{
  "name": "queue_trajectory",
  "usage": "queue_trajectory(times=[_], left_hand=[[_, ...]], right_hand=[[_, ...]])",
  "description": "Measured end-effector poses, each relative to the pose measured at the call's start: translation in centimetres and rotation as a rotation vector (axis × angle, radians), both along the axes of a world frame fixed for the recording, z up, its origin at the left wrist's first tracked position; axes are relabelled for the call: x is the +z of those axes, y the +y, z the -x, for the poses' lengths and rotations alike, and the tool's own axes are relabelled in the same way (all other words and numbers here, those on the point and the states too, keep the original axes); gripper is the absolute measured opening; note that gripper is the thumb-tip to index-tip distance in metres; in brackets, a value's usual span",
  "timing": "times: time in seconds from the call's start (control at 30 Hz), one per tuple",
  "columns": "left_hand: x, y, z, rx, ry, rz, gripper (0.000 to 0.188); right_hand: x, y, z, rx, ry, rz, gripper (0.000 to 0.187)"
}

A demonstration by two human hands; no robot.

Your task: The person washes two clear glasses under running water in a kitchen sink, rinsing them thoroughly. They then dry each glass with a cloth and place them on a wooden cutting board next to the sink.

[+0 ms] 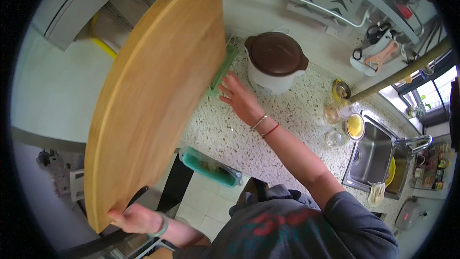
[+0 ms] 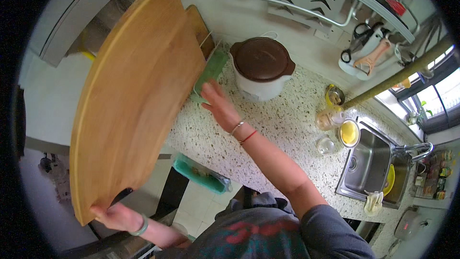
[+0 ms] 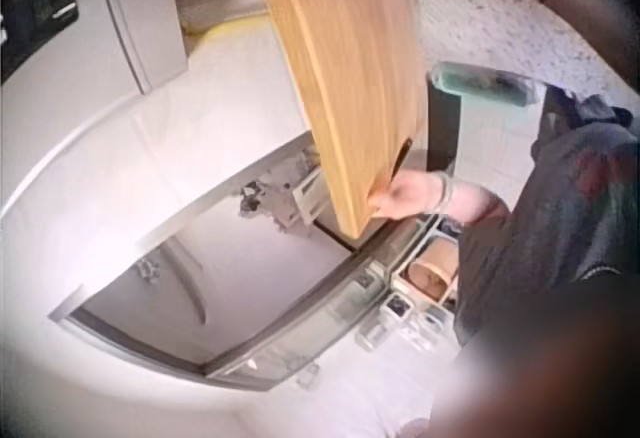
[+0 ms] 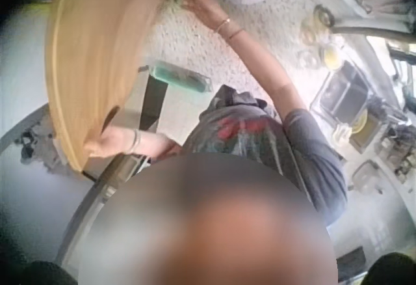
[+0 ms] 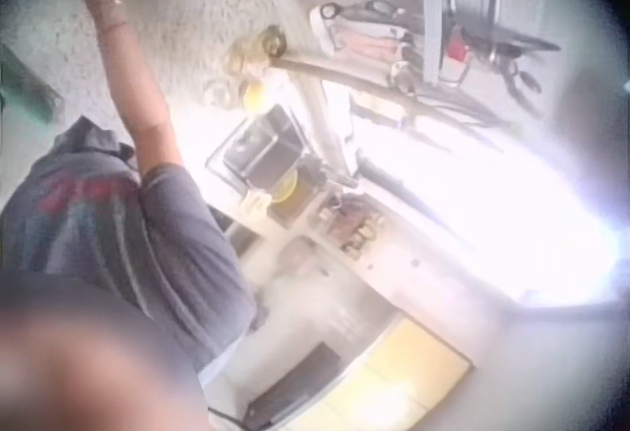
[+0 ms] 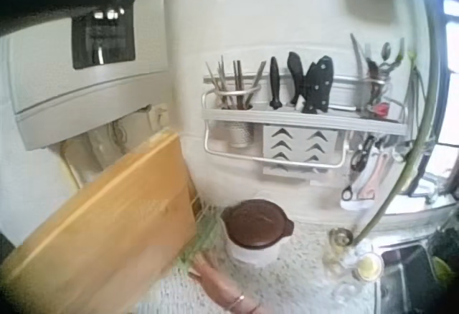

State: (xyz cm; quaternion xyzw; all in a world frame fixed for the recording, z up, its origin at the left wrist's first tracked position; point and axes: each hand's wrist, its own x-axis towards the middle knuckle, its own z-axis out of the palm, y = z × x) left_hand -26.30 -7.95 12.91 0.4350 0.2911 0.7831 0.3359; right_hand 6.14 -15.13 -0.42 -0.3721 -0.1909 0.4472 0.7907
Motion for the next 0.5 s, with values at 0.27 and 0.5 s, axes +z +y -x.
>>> queue_trajectory(times=[0.27,0.5], left_hand=[[-0.3,-5.8,9.4,-0.364,-0.194,0.308,0.051],[-10.7,-8.9,0.9,-0.816,0.403,0.425,0.036]], right_hand=[[-2.0,-20.5,5.2,0.009,0.219,-0.171,0.078],[-7.7,-41.1,15.2,-0.347,0.343,0.172,0.054]])
